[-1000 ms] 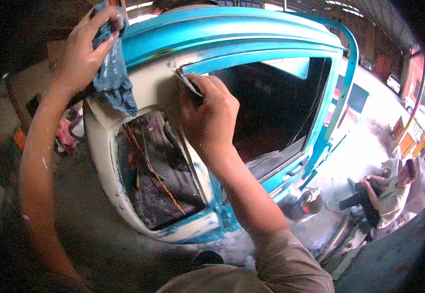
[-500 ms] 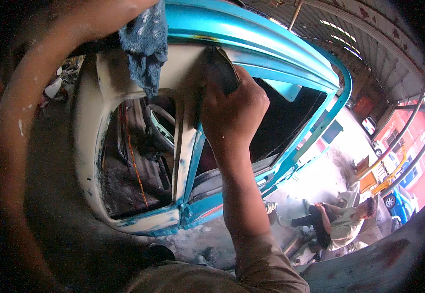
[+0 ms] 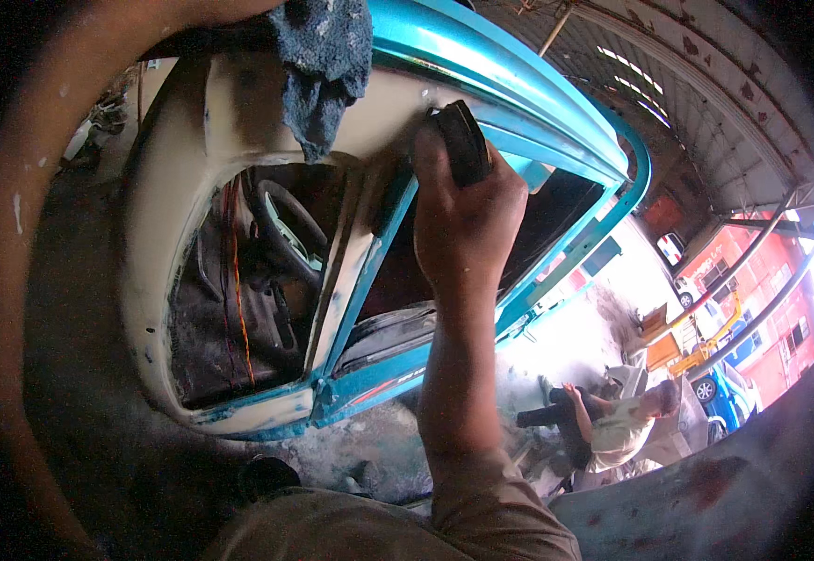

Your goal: The person sands the door frame and surrounding body panels of a teal car using a sanding block and a blue cloth. The person repeatedly wipes the sanded areas and occasionally dips the cloth into a bucket on the floor.

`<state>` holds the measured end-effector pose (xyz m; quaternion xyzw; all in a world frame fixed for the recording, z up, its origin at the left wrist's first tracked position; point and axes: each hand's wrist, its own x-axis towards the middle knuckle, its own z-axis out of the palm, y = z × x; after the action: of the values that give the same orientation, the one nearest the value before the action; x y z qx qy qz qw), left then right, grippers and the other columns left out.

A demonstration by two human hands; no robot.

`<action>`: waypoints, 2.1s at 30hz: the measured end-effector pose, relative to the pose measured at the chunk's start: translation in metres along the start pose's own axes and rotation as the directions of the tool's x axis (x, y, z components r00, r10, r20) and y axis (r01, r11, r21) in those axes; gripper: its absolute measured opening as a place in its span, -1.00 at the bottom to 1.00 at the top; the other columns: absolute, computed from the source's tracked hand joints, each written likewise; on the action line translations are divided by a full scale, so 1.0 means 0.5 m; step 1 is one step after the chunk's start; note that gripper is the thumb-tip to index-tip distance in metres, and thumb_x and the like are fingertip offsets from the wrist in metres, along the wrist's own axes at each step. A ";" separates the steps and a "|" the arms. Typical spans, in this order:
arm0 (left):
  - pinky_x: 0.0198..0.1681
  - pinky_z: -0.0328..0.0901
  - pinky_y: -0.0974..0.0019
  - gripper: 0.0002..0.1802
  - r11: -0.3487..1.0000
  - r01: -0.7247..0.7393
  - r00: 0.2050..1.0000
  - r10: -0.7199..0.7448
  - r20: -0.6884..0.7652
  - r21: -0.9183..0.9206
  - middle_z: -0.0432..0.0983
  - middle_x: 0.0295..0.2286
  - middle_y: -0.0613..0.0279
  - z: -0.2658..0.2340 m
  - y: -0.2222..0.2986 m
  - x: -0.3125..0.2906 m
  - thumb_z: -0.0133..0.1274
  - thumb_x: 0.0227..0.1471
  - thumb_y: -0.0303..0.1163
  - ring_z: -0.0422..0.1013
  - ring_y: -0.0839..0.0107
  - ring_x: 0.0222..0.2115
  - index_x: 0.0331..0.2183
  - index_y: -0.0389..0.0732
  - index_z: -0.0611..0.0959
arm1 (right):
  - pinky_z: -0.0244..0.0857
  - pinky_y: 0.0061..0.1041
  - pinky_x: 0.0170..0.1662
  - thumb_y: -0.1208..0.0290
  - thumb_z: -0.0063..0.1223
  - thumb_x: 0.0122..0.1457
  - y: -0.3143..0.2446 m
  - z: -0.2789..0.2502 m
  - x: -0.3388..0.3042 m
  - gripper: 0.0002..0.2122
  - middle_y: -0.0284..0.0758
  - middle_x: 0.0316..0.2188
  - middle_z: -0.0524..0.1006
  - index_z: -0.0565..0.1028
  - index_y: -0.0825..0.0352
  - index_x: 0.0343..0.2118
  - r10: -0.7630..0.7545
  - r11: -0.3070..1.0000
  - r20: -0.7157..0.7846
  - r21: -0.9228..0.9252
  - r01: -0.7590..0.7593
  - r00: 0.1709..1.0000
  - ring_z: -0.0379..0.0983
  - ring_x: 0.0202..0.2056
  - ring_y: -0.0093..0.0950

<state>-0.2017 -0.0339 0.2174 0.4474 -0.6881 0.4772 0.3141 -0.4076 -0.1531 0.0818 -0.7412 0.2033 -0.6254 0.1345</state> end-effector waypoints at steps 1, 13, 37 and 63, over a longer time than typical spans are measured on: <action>0.03 0.37 -0.04 -0.75 0.999 0.001 1.000 -0.001 0.015 -0.033 0.58 -0.18 -0.10 -0.003 -0.007 0.002 0.11 0.05 -0.53 0.51 0.00 -0.08 -0.16 -0.24 0.59 | 0.34 -0.53 -0.45 0.31 0.27 0.27 -0.014 -0.010 0.003 -0.80 -0.32 -0.55 0.64 0.68 0.36 -0.36 0.116 0.993 0.065 -0.018 -0.115 0.991 0.54 -0.56 -0.57; -0.06 0.39 -0.02 -0.79 0.982 -0.108 0.993 0.100 -0.060 -0.156 0.58 -0.30 -0.15 0.017 -0.044 0.019 0.10 -0.02 -0.58 0.54 -0.07 -0.17 -0.25 -0.31 0.57 | 0.33 -0.57 -0.43 0.43 0.26 0.27 -0.013 0.021 0.022 -0.86 -0.29 -0.52 0.68 0.71 0.42 -0.33 -0.123 0.979 -0.074 0.153 0.133 0.990 0.53 -0.52 -0.59; 0.11 0.32 0.08 -0.49 0.986 0.023 0.976 0.015 0.218 -0.167 0.52 -0.05 0.04 0.000 -0.100 -0.003 0.24 0.19 -0.19 0.47 0.09 -0.01 0.13 -0.08 0.53 | 0.39 -0.53 -0.20 0.34 0.04 0.45 0.124 -0.118 -0.051 -0.78 -0.30 -0.28 0.56 0.48 0.39 0.01 0.164 0.948 0.095 0.260 -0.183 0.982 0.48 -0.32 -0.48; -0.08 0.39 0.08 -0.80 0.554 0.408 0.782 -0.622 0.035 0.726 0.59 -0.25 0.07 -0.043 0.415 -0.155 0.39 0.02 -0.39 0.51 0.05 -0.19 -0.29 -0.16 0.70 | 0.33 -0.60 -0.32 0.53 0.25 0.31 0.465 -0.186 -0.471 -0.88 -0.53 -0.43 0.61 0.65 0.40 -0.14 0.285 0.260 0.911 0.224 -0.939 0.296 0.42 -0.39 -0.73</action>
<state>-0.3606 0.0406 0.0804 0.7776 -0.3360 0.5099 0.1496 -0.5616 -0.2425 -0.2124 -0.6109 0.1565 -0.1646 0.7584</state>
